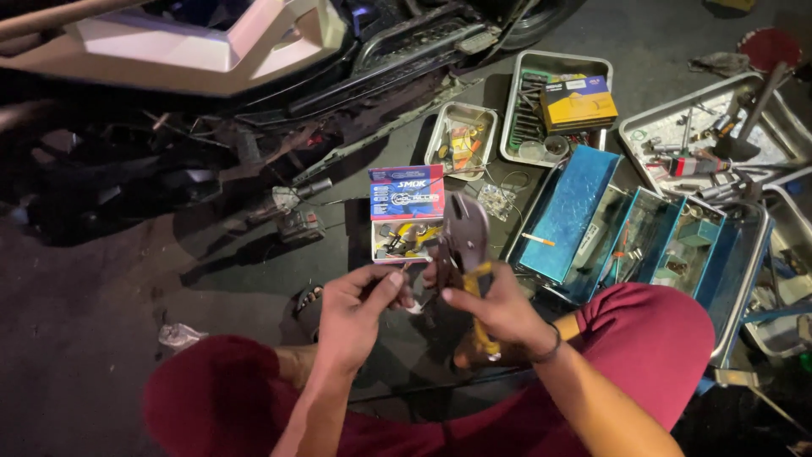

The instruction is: The person strips insulation from a wire using pliers, twists the exposed strands, and wraps the connection with black electrical tape. The work is performed on the floor next to a motorcycle with tools and parts scattered nearby.

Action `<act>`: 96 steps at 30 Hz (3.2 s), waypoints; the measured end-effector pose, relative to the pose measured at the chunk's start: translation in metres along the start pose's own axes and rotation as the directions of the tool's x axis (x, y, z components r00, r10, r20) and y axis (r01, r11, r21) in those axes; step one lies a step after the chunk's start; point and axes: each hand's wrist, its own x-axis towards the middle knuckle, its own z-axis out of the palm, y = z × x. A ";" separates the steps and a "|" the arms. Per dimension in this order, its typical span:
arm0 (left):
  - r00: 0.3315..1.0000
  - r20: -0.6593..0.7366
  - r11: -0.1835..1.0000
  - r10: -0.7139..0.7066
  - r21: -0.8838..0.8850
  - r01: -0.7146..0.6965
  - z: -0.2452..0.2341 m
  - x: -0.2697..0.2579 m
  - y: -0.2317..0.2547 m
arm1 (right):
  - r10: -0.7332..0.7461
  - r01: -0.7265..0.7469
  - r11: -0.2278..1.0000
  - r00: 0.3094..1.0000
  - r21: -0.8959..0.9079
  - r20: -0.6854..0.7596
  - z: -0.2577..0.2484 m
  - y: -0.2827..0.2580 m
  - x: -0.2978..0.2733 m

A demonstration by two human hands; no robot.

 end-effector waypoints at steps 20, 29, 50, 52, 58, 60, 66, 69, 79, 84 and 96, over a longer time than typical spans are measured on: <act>0.998 -0.007 0.997 0.055 -0.061 -0.055 0.029 0.003 0.018 | -0.391 0.510 0.716 0.858 -0.477 0.332 -0.037 0.025 -0.018; 0.998 -0.044 0.996 0.034 0.090 -0.030 0.037 -0.004 0.023 | -0.432 0.564 0.645 0.826 -0.515 0.363 -0.044 0.042 -0.018; 0.941 0.027 0.884 0.338 0.335 -0.327 0.040 -0.015 0.042 | -0.396 0.585 0.635 0.808 -0.505 0.437 -0.052 0.050 -0.016; 0.945 0.024 0.886 0.327 0.341 -0.316 0.041 -0.017 0.041 | -0.407 0.587 0.641 0.806 -0.494 0.430 -0.050 0.049 -0.018; 0.922 0.038 0.856 0.386 0.358 -0.373 0.041 -0.017 0.039 | -0.421 0.580 0.635 0.814 -0.510 0.400 -0.047 0.052 -0.018; 0.916 0.039 0.843 0.400 0.376 -0.384 0.041 -0.016 0.038 | -0.416 0.572 0.646 0.819 -0.506 0.395 -0.049 0.056 -0.018; 0.848 0.103 0.679 0.520 0.552 -0.483 0.042 -0.015 0.025 | -0.383 0.520 0.676 0.853 -0.522 0.355 -0.043 0.069 -0.016; 0.532 0.050 0.375 0.845 0.654 -0.657 0.058 -0.050 0.005 | -0.331 0.373 0.760 0.927 -0.532 0.177 -0.038 0.075 -0.010; 0.983 0.111 0.867 0.149 0.462 -0.184 0.091 -0.027 -0.122 | -0.501 0.449 0.742 0.865 -0.498 0.035 -0.003 0.088 -0.012; 0.986 0.148 0.859 0.077 0.493 -0.141 0.086 -0.023 -0.118 | -0.284 0.206 0.866 0.952 -0.456 -0.109 0.003 0.096 -0.022; 0.973 0.202 0.826 -0.111 0.563 -0.023 0.077 -0.027 -0.116 | -0.075 0.004 0.913 0.984 -0.409 -0.159 0.008 0.133 -0.031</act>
